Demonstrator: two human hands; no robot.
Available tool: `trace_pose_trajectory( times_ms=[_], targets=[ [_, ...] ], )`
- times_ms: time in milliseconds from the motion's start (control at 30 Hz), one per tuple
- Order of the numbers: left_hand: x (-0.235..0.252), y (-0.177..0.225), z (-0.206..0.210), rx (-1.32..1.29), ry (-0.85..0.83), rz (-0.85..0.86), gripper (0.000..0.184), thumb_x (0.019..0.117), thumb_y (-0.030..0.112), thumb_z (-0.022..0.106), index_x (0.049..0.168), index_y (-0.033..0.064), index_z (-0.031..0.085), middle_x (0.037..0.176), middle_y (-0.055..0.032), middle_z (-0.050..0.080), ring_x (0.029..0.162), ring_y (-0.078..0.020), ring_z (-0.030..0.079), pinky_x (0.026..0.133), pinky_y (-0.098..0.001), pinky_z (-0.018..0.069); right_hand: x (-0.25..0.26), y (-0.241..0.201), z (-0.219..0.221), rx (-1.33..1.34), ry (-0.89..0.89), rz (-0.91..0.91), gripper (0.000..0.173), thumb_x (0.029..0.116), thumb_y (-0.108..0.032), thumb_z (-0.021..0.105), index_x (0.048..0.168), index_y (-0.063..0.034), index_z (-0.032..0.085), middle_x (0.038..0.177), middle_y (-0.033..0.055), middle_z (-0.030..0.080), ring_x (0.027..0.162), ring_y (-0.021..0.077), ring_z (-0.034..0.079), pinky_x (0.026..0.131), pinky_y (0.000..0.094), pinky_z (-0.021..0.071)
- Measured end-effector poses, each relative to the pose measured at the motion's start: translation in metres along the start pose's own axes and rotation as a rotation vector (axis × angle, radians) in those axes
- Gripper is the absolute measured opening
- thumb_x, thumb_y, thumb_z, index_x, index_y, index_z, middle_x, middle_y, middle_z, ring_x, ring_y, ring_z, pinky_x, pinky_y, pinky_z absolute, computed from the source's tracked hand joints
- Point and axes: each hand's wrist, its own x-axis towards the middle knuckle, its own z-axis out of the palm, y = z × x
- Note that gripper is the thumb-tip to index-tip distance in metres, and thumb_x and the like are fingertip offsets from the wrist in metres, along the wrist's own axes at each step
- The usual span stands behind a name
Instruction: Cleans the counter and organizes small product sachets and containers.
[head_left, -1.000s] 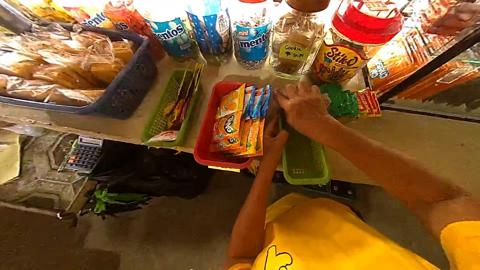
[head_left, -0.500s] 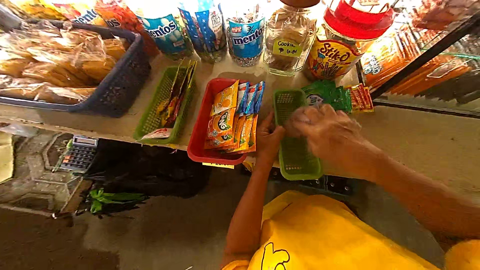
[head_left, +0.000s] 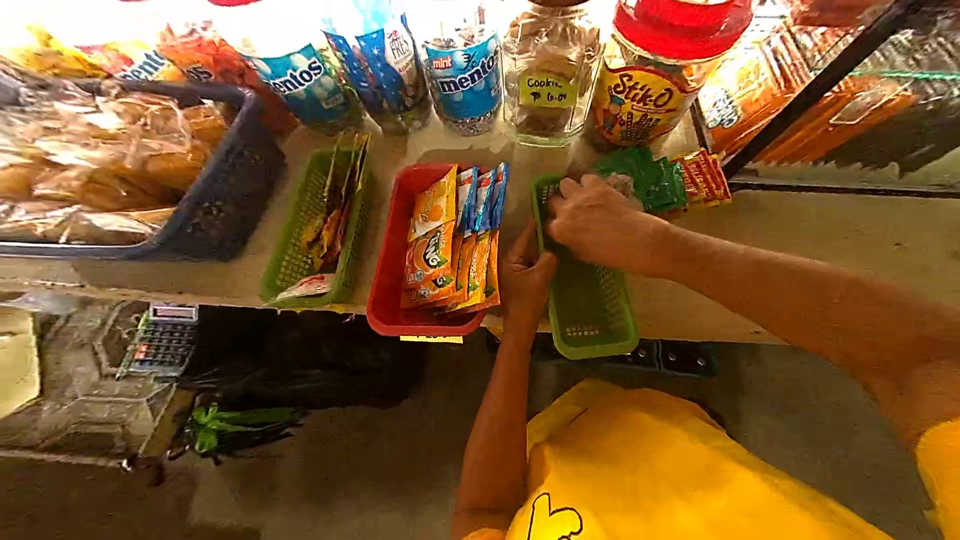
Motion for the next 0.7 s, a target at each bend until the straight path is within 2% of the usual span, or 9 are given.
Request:
trace_pose_trajectory(
  times_ms=[67, 100, 167, 300, 433, 500, 567, 633, 700],
  targets=[
    [0.0, 0.007, 0.002, -0.004, 0.029, -0.049, 0.052, 0.0943, -0.004, 0.063, 0.145, -0.0003, 0.052, 0.107, -0.0091, 0.071, 0.078, -0.0026, 0.062, 0.072, -0.0226, 0.0534, -0.004, -0.005, 0.002, 0.127, 0.034, -0.034, 0.014, 0.0821, 0.003, 0.074, 0.096, 0.0023, 0.073, 0.102, 0.0242, 0.069, 0.11, 0.0489, 0.061, 0.092, 0.0645, 0.0476],
    [-0.001, 0.009, 0.004, -0.007, 0.051, -0.063, 0.05, 0.0938, -0.003, 0.065, 0.143, -0.0011, 0.054, 0.098, -0.006, 0.071, 0.072, -0.0006, 0.06, 0.068, -0.0207, 0.0524, -0.012, -0.008, 0.004, 0.168, 0.061, -0.052, 0.014, 0.0798, 0.002, 0.077, 0.094, 0.0017, 0.073, 0.098, 0.0225, 0.07, 0.106, 0.0476, 0.063, 0.091, 0.0638, 0.0499],
    [-0.004, 0.009, 0.006, -0.011, 0.067, -0.073, 0.049, 0.0925, -0.004, 0.065, 0.141, -0.0014, 0.055, 0.083, -0.0019, 0.067, 0.063, 0.0005, 0.055, 0.061, -0.0195, 0.0499, -0.028, -0.011, 0.0, 0.227, -0.026, -0.055, 0.015, 0.0863, -0.001, 0.073, 0.1, 0.0022, 0.072, 0.103, 0.0206, 0.07, 0.111, 0.0443, 0.061, 0.098, 0.0597, 0.0463],
    [-0.005, 0.01, 0.006, -0.043, 0.039, -0.101, 0.051, 0.0943, -0.005, 0.058, 0.145, -0.0008, 0.052, 0.089, -0.0067, 0.069, 0.067, -0.0026, 0.059, 0.065, -0.022, 0.0521, -0.051, -0.023, -0.015, 0.353, -0.268, -0.116, 0.017, 0.098, -0.009, 0.063, 0.11, -0.0018, 0.073, 0.102, 0.017, 0.07, 0.11, 0.0389, 0.062, 0.094, 0.0555, 0.0484],
    [-0.004, 0.008, 0.007, 0.0, 0.056, -0.093, 0.051, 0.0942, -0.002, 0.059, 0.144, 0.0005, 0.053, 0.077, -0.0032, 0.064, 0.061, -0.0028, 0.054, 0.06, -0.0215, 0.0487, -0.067, -0.025, -0.022, 0.469, -0.39, -0.313, 0.021, 0.0976, -0.005, 0.062, 0.115, 0.002, 0.071, 0.108, 0.0214, 0.069, 0.11, 0.0422, 0.061, 0.094, 0.0576, 0.0465],
    [-0.003, 0.008, 0.007, 0.006, 0.059, -0.102, 0.052, 0.0936, -0.002, 0.06, 0.145, 0.0003, 0.053, 0.077, -0.0029, 0.065, 0.06, -0.0023, 0.055, 0.06, -0.0214, 0.0498, -0.074, -0.007, -0.025, 0.559, -0.234, -0.268, 0.023, 0.0968, -0.008, 0.066, 0.118, -0.0064, 0.075, 0.109, 0.0136, 0.072, 0.107, 0.0342, 0.066, 0.088, 0.0543, 0.0532],
    [-0.002, 0.009, 0.006, -0.001, 0.055, -0.103, 0.052, 0.0946, -0.001, 0.061, 0.145, -0.0003, 0.051, 0.078, -0.0014, 0.066, 0.062, 0.0002, 0.056, 0.061, -0.0198, 0.0499, -0.078, 0.005, -0.031, 0.515, 0.08, -0.172, 0.029, 0.0896, -0.004, 0.07, 0.116, -0.0145, 0.077, 0.105, 0.0066, 0.074, 0.1, 0.029, 0.068, 0.079, 0.0524, 0.0561],
    [0.0, 0.006, 0.006, -0.008, 0.068, -0.06, 0.048, 0.0944, 0.0, 0.066, 0.141, -0.0025, 0.054, 0.088, -0.0018, 0.07, 0.07, 0.0026, 0.059, 0.068, -0.0183, 0.0519, -0.064, 0.004, -0.029, 0.414, 0.368, -0.05, 0.037, 0.0852, -0.002, 0.066, 0.12, -0.0118, 0.076, 0.111, 0.0091, 0.073, 0.103, 0.0335, 0.066, 0.079, 0.0544, 0.0539],
    [0.0, 0.005, 0.005, 0.013, 0.075, -0.009, 0.036, 0.0914, -0.002, 0.068, 0.127, -0.0042, 0.063, 0.094, -0.0024, 0.071, 0.078, 0.0018, 0.062, 0.075, -0.0196, 0.054, -0.039, -0.004, -0.01, 0.389, 0.482, 0.051, 0.039, 0.0887, -0.001, 0.061, 0.125, -0.0077, 0.072, 0.123, 0.0164, 0.07, 0.114, 0.0412, 0.062, 0.084, 0.0591, 0.0517]
  ],
)
